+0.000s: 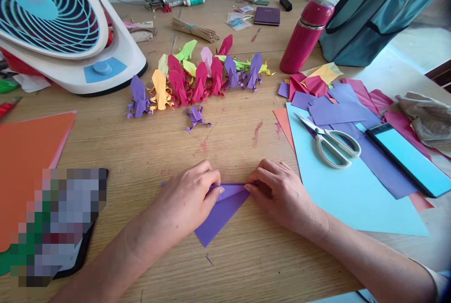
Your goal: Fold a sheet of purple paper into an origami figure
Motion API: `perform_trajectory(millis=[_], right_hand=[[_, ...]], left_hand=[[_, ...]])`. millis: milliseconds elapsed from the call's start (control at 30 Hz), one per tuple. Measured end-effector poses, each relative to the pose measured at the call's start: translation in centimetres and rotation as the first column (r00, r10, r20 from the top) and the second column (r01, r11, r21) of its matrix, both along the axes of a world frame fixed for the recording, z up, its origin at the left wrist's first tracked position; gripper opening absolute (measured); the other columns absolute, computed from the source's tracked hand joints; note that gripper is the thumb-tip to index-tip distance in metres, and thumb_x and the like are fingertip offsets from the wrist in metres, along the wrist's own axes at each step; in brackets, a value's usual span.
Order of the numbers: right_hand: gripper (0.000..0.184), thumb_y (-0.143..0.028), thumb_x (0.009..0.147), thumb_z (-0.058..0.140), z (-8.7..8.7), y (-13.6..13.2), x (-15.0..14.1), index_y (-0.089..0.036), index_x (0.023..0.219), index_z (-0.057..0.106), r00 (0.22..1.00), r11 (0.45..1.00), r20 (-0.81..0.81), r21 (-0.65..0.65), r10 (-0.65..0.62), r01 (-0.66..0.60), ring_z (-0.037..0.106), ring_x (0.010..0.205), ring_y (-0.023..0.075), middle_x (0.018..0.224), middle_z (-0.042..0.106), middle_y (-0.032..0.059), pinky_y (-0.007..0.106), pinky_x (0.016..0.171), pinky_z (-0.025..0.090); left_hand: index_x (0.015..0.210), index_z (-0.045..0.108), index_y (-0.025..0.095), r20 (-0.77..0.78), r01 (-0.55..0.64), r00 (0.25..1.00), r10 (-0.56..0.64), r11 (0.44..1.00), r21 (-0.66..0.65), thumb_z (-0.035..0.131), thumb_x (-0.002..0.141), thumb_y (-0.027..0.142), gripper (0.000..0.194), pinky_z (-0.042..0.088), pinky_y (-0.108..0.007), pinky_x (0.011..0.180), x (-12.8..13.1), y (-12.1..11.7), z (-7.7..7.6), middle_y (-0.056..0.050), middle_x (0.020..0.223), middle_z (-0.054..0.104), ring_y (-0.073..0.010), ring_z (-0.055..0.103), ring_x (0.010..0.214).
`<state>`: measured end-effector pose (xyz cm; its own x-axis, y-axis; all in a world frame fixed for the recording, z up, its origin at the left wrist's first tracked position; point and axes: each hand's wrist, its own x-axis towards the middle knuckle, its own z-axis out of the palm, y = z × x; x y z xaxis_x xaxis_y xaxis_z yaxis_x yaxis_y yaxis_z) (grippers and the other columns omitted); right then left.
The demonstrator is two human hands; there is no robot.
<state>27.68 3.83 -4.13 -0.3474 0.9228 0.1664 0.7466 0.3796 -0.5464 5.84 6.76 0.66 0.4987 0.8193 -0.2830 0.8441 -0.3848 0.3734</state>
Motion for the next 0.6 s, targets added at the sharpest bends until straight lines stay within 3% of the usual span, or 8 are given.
perform_trajectory(millis=[367,600], right_hand=[[0.009,-0.023,0.091,0.062,0.49,-0.09,-0.34,-0.020,0.083,0.062,0.999,0.998,0.040,-0.063,-0.025,0.028,0.054,0.076,0.0162,0.084,0.058,0.0018,0.031,0.071,0.034],[0.009,-0.024,0.091,0.063,0.39,-0.02,-0.36,-0.020,0.083,0.062,0.999,0.998,0.045,-0.053,-0.020,0.022,0.054,0.076,0.0164,0.083,0.058,0.0016,0.031,0.072,0.034]], left_hand=[[0.084,0.060,0.018,-0.016,0.010,1.000,-0.010,0.999,-0.043,0.052,0.093,0.017,0.012,0.045,-0.032,0.075,0.11,-0.17,-0.21,-0.003,0.094,0.056,-0.0177,0.060,0.083],[0.084,0.060,0.019,0.050,0.030,0.998,-0.030,1.000,0.003,0.061,0.092,0.025,0.010,0.043,-0.031,0.072,0.27,-0.27,-0.13,-0.002,0.092,0.057,-0.0189,0.058,0.085]])
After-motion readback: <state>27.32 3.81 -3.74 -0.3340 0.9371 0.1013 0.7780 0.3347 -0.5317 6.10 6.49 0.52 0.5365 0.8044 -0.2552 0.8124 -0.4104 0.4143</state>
